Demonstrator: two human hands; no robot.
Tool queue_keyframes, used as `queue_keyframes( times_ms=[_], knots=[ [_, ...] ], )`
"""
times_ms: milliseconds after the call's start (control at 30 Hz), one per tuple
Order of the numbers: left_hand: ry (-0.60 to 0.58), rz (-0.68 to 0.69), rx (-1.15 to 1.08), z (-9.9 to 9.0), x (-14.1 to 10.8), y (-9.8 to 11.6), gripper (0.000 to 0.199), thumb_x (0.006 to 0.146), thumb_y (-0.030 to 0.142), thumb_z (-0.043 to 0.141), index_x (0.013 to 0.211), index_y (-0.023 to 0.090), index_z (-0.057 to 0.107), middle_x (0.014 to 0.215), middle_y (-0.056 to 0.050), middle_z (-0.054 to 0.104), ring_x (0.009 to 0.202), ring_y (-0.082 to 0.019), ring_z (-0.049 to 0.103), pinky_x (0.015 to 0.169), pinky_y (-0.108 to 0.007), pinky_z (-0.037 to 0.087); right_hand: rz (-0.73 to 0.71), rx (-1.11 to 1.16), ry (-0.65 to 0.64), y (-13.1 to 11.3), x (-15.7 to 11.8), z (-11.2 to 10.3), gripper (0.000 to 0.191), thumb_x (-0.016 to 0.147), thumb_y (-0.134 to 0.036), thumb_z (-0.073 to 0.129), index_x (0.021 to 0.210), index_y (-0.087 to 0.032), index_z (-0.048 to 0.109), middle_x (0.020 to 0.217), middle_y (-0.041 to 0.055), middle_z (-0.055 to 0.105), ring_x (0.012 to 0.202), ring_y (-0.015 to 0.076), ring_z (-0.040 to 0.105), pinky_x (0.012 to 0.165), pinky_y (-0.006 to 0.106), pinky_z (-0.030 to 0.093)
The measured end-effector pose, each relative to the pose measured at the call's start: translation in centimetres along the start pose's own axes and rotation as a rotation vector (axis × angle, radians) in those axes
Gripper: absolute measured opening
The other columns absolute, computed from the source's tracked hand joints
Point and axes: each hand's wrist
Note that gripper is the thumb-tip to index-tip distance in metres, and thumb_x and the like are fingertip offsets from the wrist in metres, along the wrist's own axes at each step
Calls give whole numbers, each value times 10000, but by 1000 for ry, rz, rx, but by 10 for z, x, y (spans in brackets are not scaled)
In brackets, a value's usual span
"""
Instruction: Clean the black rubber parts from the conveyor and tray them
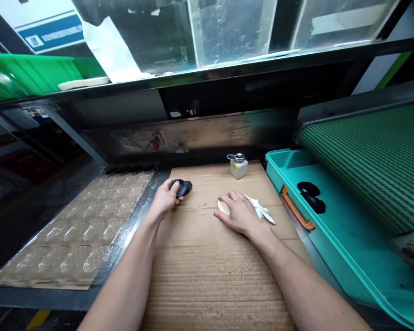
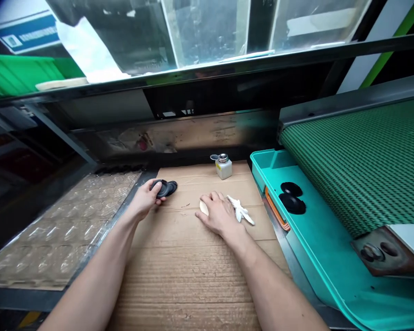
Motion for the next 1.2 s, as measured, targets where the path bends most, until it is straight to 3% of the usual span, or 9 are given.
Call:
queue_keyframes(
  times_ms=[167, 267, 333, 433, 533, 667, 833, 1033, 1200],
  knots=[
    [-171, 50, 608, -13, 34, 11, 418, 907, 429, 502, 1239, 193, 597, 874, -65, 684, 469, -118, 580, 476, -231, 447, -6, 33, 23, 2, 0, -1, 421, 869, -524, 621, 1207, -275, 588, 1113, 64, 562, 1067, 244, 505, 906, 358, 365],
    [-219, 73, 845, -10, 47, 12, 460, 901, 444, 491, 1247, 168, 617, 936, -110, 713, 589, -181, 650, 646, -297, 505, -12, 48, 40, 3, 0, 1, 424, 860, -525, 629, 1203, -277, 590, 1110, 63, 564, 1062, 245, 507, 905, 357, 369],
    [-205, 82, 913, -8, 54, 10, 464, 885, 445, 516, 1225, 156, 641, 1034, -154, 705, 807, -253, 691, 818, -349, 498, -18, 50, 49, 3, 0, 2, 417, 858, -512, 634, 1200, -277, 591, 1105, 61, 565, 1053, 242, 511, 909, 357, 369],
    [-184, 77, 992, -7, 59, 6, 499, 884, 487, 501, 1232, 161, 647, 1189, -201, 646, 1141, -340, 599, 996, -416, 413, -14, 52, 53, 3, 0, 4, 402, 856, -486, 640, 1193, -272, 592, 1098, 59, 565, 1046, 238, 513, 909, 353, 368],
    [-164, 65, 1024, -6, 58, 4, 654, 871, 617, 447, 1325, 166, 583, 1334, -223, 548, 1233, -371, 536, 1038, -456, 377, -8, 51, 46, 3, 0, 4, 400, 860, -489, 633, 1194, -274, 589, 1101, 61, 566, 1054, 243, 513, 906, 362, 365],
    [-291, 172, 1061, -3, 58, 5, 999, 675, 713, 637, 1461, 135, 426, 1469, -229, 420, 1310, -386, 464, 1079, -409, 357, -6, 48, 46, 2, 0, 3, 395, 864, -511, 619, 1185, -282, 593, 1109, 61, 566, 1067, 250, 514, 906, 383, 364],
    [-452, 254, 1056, -2, 67, 16, 724, 668, 497, 707, 1314, 186, 603, 1346, -118, 600, 1259, -285, 542, 1066, -283, 373, -19, 67, 62, 3, 2, 5, 408, 850, -530, 629, 1172, -281, 600, 1098, 59, 567, 1060, 248, 516, 888, 377, 384],
    [-546, 302, 1055, -5, 75, 29, 584, 636, 459, 663, 1155, 193, 687, 1234, -119, 672, 1148, -309, 611, 1000, -347, 439, -4, 70, 84, 1, 2, 1, 442, 814, -548, 657, 1159, -274, 621, 1083, 62, 587, 1055, 254, 525, 915, 392, 406],
    [-378, 309, 1028, -5, 93, 9, 547, 585, 651, 620, 948, 249, 701, 1105, -112, 718, 1128, -362, 610, 1025, -419, 419, -13, 29, 63, 4, 10, -1, 533, 797, -669, 591, 1118, -246, 639, 1082, 88, 595, 1050, 288, 542, 876, 437, 467]
  ],
)
Point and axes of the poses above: each hand's wrist, its own x-axis towards the middle knuckle, its own z-axis out of the palm, y = z × x
